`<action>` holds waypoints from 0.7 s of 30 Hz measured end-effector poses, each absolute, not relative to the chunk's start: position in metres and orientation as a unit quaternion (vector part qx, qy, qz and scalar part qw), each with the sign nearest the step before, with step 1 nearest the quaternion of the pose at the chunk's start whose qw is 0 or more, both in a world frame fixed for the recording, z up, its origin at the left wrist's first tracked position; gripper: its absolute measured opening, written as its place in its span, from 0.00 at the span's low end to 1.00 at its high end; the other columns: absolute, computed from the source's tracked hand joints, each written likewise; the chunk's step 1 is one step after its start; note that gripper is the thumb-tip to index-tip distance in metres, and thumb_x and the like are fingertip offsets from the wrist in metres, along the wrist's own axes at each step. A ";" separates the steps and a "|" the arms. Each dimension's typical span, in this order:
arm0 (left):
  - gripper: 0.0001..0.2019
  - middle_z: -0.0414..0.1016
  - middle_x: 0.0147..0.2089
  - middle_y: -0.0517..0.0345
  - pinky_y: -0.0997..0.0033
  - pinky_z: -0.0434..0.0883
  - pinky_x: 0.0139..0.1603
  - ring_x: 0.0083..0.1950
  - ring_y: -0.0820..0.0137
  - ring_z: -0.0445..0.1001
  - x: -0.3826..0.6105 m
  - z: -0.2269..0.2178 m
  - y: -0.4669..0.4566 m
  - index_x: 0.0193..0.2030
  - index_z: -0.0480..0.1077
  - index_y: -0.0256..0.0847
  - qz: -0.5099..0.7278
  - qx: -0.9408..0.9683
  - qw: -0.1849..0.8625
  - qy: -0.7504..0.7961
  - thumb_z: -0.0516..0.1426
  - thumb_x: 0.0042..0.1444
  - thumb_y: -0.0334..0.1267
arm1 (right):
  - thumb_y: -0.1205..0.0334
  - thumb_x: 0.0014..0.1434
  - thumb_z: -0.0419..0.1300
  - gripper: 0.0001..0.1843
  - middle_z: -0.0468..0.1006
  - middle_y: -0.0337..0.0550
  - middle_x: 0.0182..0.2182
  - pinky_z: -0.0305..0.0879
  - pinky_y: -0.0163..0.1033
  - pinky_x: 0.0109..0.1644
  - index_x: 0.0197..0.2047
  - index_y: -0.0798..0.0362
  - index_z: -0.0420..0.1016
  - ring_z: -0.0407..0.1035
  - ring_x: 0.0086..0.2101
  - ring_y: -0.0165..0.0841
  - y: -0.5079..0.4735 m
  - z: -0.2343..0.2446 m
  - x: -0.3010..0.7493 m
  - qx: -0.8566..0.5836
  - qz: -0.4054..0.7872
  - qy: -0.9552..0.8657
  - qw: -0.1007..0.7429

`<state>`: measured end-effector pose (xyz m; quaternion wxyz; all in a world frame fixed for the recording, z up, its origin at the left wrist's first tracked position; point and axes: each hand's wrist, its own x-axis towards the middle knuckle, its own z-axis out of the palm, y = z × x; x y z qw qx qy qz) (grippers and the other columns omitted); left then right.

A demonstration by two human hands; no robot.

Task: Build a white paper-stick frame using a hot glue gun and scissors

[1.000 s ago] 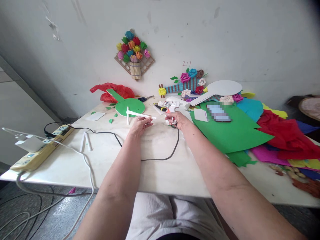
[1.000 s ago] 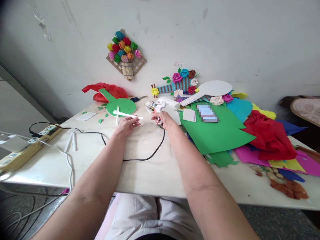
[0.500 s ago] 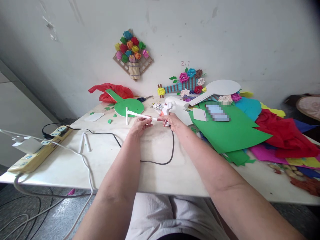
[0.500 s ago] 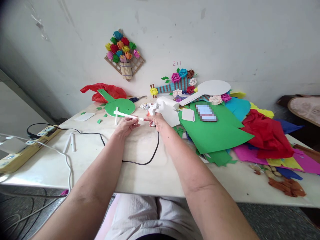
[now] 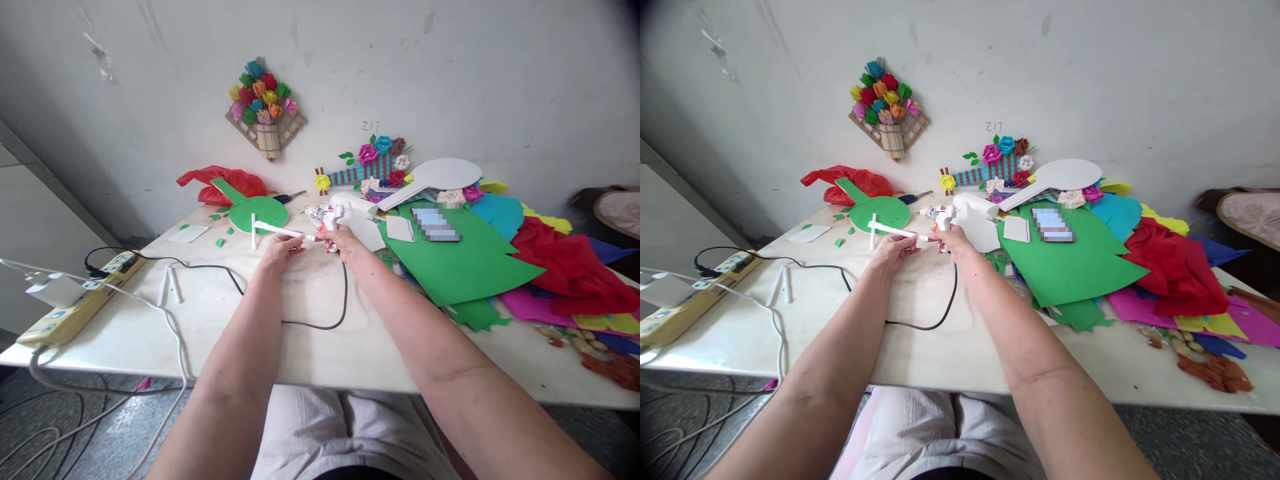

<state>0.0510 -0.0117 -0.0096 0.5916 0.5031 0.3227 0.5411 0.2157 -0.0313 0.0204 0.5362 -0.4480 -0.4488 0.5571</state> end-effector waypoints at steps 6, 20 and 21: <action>0.15 0.66 0.21 0.61 0.72 0.72 0.32 0.24 0.78 0.65 0.051 -0.011 -0.010 0.28 0.73 0.34 0.534 0.510 0.593 0.321 0.67 0.34 0.39 | 0.77 0.42 0.63 0.11 0.68 0.33 0.14 0.53 0.29 0.12 0.29 0.57 0.68 0.55 0.12 0.22 -0.032 0.021 0.213 -0.468 0.535 -0.446 0.544; 0.13 0.71 0.24 0.58 0.71 0.72 0.34 0.25 0.76 0.71 0.047 -0.014 -0.001 0.27 0.67 0.34 0.631 0.408 0.577 0.320 0.64 0.41 0.39 | 0.77 0.40 0.64 0.13 0.64 0.29 0.12 0.51 0.28 0.12 0.28 0.56 0.66 0.52 0.11 0.20 -0.034 0.020 0.205 -0.509 0.490 -0.416 0.573; 0.12 0.71 0.24 0.58 0.71 0.72 0.34 0.24 0.77 0.71 0.046 -0.014 0.000 0.27 0.67 0.34 0.640 0.397 0.571 0.327 0.64 0.42 0.40 | 0.77 0.40 0.64 0.13 0.63 0.28 0.12 0.51 0.28 0.12 0.28 0.56 0.66 0.52 0.11 0.20 -0.034 0.020 0.205 -0.510 0.487 -0.418 0.572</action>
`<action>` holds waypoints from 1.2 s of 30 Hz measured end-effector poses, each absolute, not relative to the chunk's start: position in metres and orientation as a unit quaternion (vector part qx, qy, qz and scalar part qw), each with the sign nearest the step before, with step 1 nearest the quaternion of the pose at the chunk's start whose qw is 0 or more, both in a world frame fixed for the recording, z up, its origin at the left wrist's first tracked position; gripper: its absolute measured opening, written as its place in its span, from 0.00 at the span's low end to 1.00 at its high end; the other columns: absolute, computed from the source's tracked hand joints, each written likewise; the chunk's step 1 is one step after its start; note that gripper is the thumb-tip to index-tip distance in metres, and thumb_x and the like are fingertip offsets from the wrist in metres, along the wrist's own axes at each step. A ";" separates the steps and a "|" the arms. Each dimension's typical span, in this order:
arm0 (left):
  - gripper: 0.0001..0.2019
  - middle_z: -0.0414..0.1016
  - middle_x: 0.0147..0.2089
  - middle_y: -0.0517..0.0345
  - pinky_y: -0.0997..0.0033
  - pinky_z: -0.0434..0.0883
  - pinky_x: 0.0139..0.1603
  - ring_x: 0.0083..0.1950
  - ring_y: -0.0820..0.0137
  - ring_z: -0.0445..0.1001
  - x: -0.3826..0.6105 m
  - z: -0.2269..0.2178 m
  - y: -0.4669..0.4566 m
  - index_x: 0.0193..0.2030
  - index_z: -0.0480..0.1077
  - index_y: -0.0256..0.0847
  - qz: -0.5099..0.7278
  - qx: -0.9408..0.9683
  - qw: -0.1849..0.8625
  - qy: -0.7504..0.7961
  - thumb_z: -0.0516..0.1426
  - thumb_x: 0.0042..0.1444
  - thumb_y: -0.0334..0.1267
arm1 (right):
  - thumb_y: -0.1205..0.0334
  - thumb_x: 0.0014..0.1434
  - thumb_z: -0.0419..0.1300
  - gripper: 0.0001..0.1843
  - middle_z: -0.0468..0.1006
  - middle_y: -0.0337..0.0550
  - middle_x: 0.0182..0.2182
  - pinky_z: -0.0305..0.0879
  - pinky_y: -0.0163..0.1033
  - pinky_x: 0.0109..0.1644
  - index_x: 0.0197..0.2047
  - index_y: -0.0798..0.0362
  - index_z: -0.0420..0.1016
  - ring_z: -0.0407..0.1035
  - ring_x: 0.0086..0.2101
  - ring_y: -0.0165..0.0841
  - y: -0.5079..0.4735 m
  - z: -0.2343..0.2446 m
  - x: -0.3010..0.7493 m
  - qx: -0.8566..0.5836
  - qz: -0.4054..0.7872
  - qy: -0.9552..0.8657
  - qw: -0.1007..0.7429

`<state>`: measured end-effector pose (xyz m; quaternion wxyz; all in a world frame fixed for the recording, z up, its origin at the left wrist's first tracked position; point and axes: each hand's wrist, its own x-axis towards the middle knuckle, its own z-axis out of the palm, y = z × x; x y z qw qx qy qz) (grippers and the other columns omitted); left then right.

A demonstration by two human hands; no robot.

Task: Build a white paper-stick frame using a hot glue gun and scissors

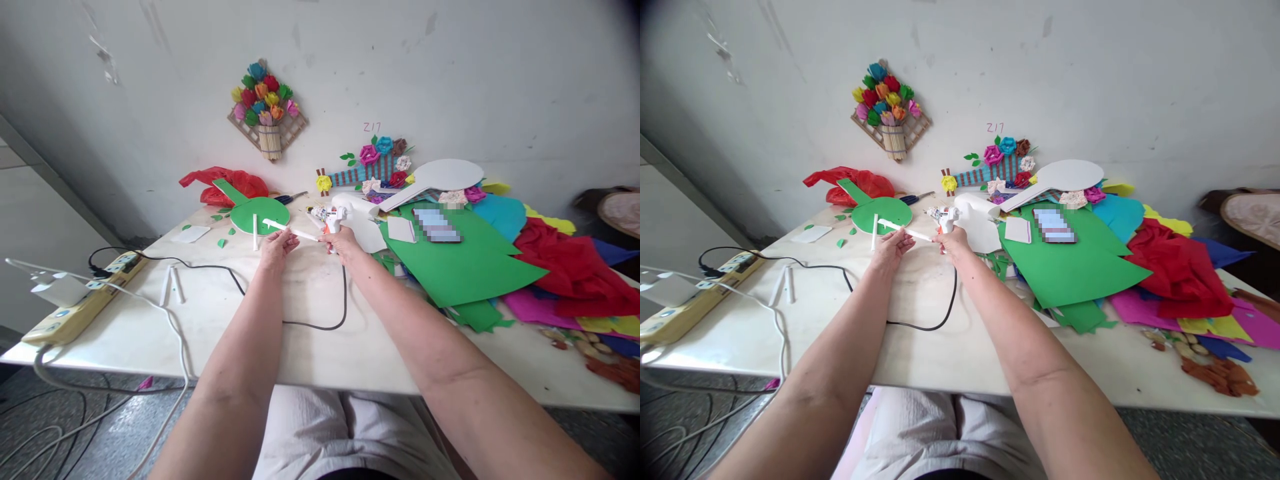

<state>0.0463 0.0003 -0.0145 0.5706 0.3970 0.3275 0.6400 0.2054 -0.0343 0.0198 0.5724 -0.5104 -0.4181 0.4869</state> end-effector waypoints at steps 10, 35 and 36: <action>0.10 0.72 0.25 0.58 0.76 0.70 0.30 0.25 0.77 0.72 0.045 -0.014 0.004 0.29 0.68 0.34 0.691 0.345 0.529 0.351 0.63 0.44 0.38 | 0.79 0.40 0.61 0.12 0.63 0.28 0.12 0.51 0.28 0.12 0.28 0.57 0.67 0.53 0.11 0.21 -0.034 0.015 0.202 -0.517 0.465 -0.440 0.568; 0.02 0.75 0.27 0.53 0.78 0.71 0.32 0.27 0.76 0.74 0.040 -0.007 0.001 0.29 0.67 0.35 0.698 0.279 0.588 0.299 0.54 0.51 0.30 | 0.57 0.53 0.57 0.11 0.77 0.47 0.24 0.51 0.29 0.12 0.33 0.58 0.68 0.54 0.11 0.22 -0.031 0.022 0.235 -0.394 0.630 -0.445 0.500; 0.02 0.75 0.26 0.54 0.78 0.71 0.31 0.27 0.76 0.74 0.041 -0.007 0.000 0.30 0.67 0.35 0.689 0.291 0.590 0.305 0.55 0.51 0.31 | 0.58 0.52 0.58 0.10 0.77 0.46 0.23 0.51 0.29 0.13 0.32 0.58 0.67 0.54 0.11 0.21 -0.031 0.022 0.234 -0.403 0.619 -0.438 0.512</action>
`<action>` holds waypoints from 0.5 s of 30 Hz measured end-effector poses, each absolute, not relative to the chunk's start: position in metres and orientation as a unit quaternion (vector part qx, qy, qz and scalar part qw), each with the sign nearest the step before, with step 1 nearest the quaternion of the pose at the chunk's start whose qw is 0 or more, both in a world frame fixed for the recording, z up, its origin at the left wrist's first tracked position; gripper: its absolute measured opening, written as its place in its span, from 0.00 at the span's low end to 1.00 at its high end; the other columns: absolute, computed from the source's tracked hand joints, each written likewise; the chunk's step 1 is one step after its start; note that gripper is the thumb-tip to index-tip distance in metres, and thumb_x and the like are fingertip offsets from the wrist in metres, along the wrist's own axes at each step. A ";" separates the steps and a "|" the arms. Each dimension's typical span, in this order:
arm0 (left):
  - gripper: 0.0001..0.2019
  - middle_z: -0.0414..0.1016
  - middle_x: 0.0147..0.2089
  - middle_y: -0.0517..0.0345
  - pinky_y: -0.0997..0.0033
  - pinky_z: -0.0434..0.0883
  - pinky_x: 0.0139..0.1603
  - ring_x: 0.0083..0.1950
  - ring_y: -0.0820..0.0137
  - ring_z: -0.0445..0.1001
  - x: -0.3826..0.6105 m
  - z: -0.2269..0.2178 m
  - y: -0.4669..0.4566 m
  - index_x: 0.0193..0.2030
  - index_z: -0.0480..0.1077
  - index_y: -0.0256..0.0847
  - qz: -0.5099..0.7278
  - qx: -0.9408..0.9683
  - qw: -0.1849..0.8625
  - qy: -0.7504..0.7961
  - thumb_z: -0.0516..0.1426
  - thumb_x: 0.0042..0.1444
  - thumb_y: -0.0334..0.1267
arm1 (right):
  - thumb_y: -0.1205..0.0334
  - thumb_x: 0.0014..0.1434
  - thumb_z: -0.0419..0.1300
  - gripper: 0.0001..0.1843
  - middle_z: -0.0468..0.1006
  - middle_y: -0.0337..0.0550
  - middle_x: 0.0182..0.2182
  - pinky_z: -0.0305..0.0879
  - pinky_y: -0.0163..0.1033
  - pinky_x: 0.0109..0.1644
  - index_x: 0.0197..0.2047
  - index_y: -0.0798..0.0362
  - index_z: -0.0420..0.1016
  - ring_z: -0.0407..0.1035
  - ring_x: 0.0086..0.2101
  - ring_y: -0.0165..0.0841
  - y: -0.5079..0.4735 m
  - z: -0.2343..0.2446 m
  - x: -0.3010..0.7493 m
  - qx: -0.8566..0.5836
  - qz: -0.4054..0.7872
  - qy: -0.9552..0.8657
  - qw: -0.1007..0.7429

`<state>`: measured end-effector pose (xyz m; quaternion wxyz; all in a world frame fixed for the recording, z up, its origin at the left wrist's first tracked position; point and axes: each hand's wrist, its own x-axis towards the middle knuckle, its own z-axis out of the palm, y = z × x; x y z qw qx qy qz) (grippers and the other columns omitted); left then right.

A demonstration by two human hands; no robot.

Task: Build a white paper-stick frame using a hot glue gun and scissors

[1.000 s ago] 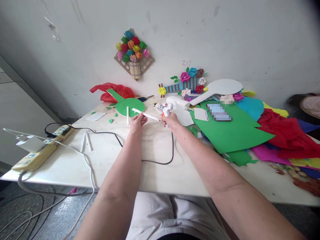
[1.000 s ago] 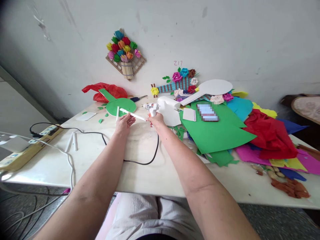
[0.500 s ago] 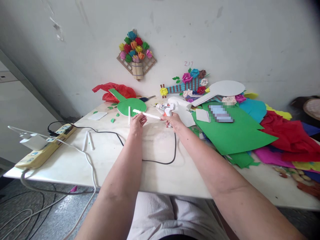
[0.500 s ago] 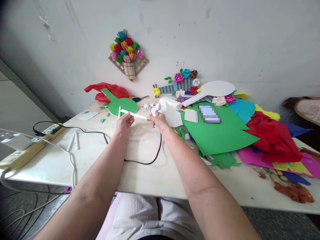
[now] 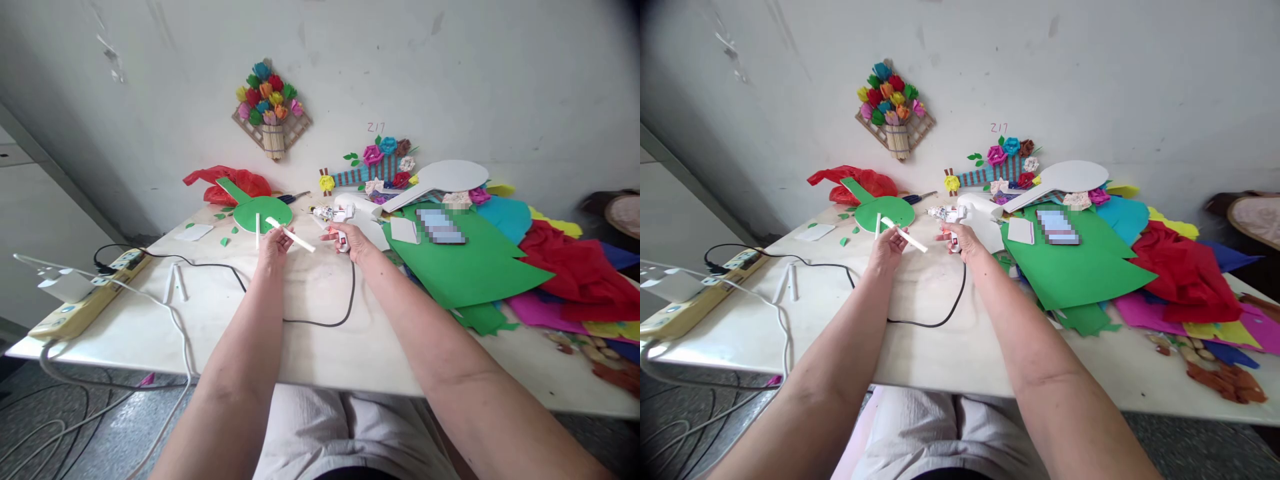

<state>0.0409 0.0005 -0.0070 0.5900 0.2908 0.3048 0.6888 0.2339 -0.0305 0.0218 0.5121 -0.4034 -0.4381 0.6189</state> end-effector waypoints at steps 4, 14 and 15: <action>0.06 0.75 0.25 0.55 0.79 0.70 0.27 0.24 0.76 0.72 0.044 -0.006 -0.005 0.35 0.69 0.34 0.608 0.376 0.631 0.302 0.58 0.48 0.32 | 0.67 0.48 0.61 0.07 0.76 0.43 0.21 0.52 0.28 0.13 0.31 0.58 0.67 0.53 0.11 0.21 -0.031 0.021 0.226 -0.427 0.574 -0.421 0.558; 0.12 0.76 0.28 0.53 0.80 0.67 0.25 0.23 0.76 0.72 0.046 -0.006 -0.014 0.39 0.69 0.34 0.461 0.507 0.679 0.264 0.61 0.46 0.33 | 0.75 0.39 0.64 0.14 0.70 0.33 0.16 0.52 0.28 0.12 0.30 0.57 0.65 0.52 0.11 0.20 -0.032 0.021 0.203 -0.422 0.533 -0.366 0.636; 0.12 0.76 0.28 0.53 0.80 0.67 0.25 0.23 0.76 0.72 0.047 -0.006 -0.014 0.39 0.69 0.35 0.456 0.510 0.680 0.263 0.61 0.45 0.33 | 0.75 0.39 0.64 0.14 0.69 0.32 0.15 0.52 0.28 0.12 0.30 0.57 0.65 0.52 0.12 0.20 -0.032 0.021 0.203 -0.423 0.532 -0.363 0.637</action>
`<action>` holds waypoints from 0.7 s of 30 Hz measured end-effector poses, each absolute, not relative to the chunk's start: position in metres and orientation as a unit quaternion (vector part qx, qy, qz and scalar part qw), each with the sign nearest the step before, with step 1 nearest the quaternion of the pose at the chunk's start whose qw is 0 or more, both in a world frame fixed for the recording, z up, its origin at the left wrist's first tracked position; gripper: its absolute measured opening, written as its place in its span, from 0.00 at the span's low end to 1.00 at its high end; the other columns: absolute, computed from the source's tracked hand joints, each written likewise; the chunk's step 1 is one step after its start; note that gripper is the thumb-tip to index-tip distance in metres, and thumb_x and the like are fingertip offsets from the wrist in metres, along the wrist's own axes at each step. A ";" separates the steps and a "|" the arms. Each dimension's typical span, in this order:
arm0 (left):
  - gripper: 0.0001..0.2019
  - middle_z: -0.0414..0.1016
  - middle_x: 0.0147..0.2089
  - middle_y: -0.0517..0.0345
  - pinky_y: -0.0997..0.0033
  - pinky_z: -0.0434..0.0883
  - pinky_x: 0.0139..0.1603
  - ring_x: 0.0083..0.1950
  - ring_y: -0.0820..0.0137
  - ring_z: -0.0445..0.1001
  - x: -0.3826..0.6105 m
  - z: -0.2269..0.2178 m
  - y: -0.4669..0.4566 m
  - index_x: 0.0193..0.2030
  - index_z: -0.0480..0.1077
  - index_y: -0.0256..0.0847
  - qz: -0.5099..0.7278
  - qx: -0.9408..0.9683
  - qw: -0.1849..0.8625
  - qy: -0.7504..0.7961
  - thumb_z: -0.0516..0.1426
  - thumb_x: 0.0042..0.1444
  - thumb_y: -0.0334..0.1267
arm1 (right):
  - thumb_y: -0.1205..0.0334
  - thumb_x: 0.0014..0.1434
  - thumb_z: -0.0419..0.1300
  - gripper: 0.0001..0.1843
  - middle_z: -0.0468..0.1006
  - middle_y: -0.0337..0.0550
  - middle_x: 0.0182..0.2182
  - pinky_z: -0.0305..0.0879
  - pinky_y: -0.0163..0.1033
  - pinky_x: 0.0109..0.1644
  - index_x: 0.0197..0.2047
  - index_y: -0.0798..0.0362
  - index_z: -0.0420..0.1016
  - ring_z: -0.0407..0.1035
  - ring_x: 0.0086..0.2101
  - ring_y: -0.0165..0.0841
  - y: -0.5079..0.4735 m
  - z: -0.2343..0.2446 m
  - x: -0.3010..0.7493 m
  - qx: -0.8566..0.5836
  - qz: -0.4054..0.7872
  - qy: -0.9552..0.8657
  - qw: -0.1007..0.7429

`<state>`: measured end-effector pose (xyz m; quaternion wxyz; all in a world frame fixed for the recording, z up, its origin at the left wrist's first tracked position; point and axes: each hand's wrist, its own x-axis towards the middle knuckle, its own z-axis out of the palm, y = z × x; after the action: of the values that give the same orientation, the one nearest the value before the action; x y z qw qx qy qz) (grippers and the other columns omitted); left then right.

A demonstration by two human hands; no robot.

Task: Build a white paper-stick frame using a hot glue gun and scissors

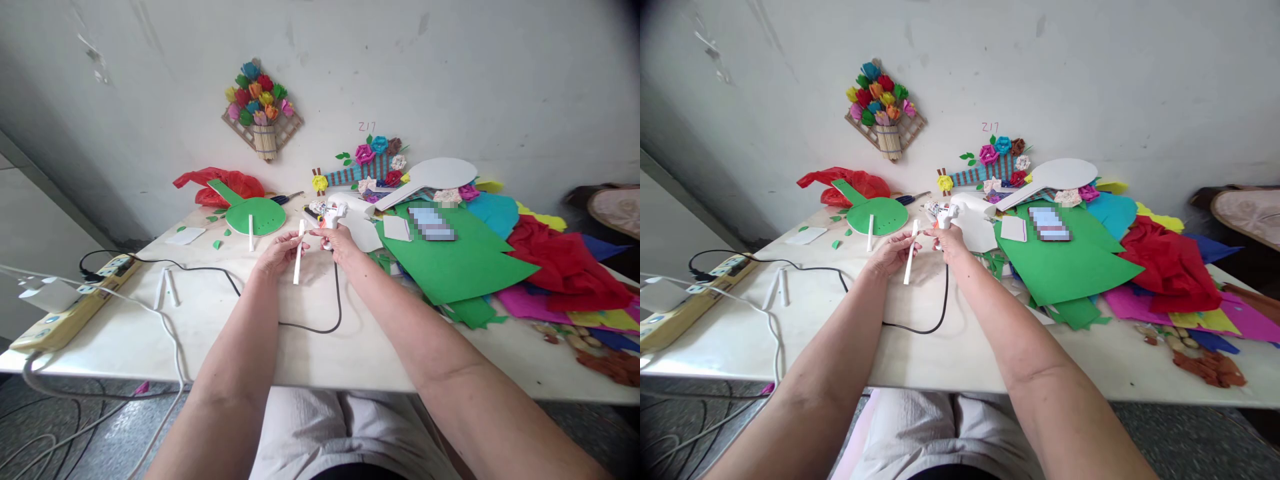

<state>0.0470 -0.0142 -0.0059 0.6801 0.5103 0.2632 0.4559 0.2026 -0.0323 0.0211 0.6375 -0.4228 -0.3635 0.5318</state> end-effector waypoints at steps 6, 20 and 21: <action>0.12 0.76 0.26 0.51 0.78 0.67 0.25 0.22 0.74 0.71 0.051 -0.004 -0.017 0.38 0.70 0.35 0.430 0.522 0.683 0.277 0.62 0.44 0.33 | 0.75 0.40 0.63 0.13 0.67 0.30 0.16 0.52 0.28 0.13 0.29 0.56 0.64 0.53 0.12 0.20 -0.032 0.022 0.201 -0.432 0.522 -0.363 0.639; 0.09 0.76 0.26 0.48 0.76 0.69 0.25 0.22 0.72 0.72 0.055 -0.004 -0.019 0.31 0.72 0.33 0.419 0.539 0.671 0.288 0.62 0.44 0.36 | 0.76 0.40 0.62 0.13 0.64 0.29 0.13 0.53 0.29 0.13 0.30 0.56 0.66 0.54 0.13 0.21 -0.031 0.019 0.198 -0.466 0.488 -0.393 0.624; 0.09 0.76 0.26 0.48 0.75 0.69 0.26 0.22 0.71 0.72 0.055 -0.004 -0.019 0.31 0.72 0.33 0.425 0.536 0.669 0.290 0.62 0.44 0.37 | 0.76 0.40 0.62 0.13 0.65 0.29 0.14 0.53 0.28 0.13 0.30 0.56 0.66 0.54 0.13 0.21 -0.031 0.018 0.198 -0.468 0.487 -0.398 0.621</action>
<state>0.0551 -0.0187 -0.0038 0.6691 0.5361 0.2899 0.4253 0.1981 -0.0312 0.0184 0.6212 -0.4682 -0.3976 0.4865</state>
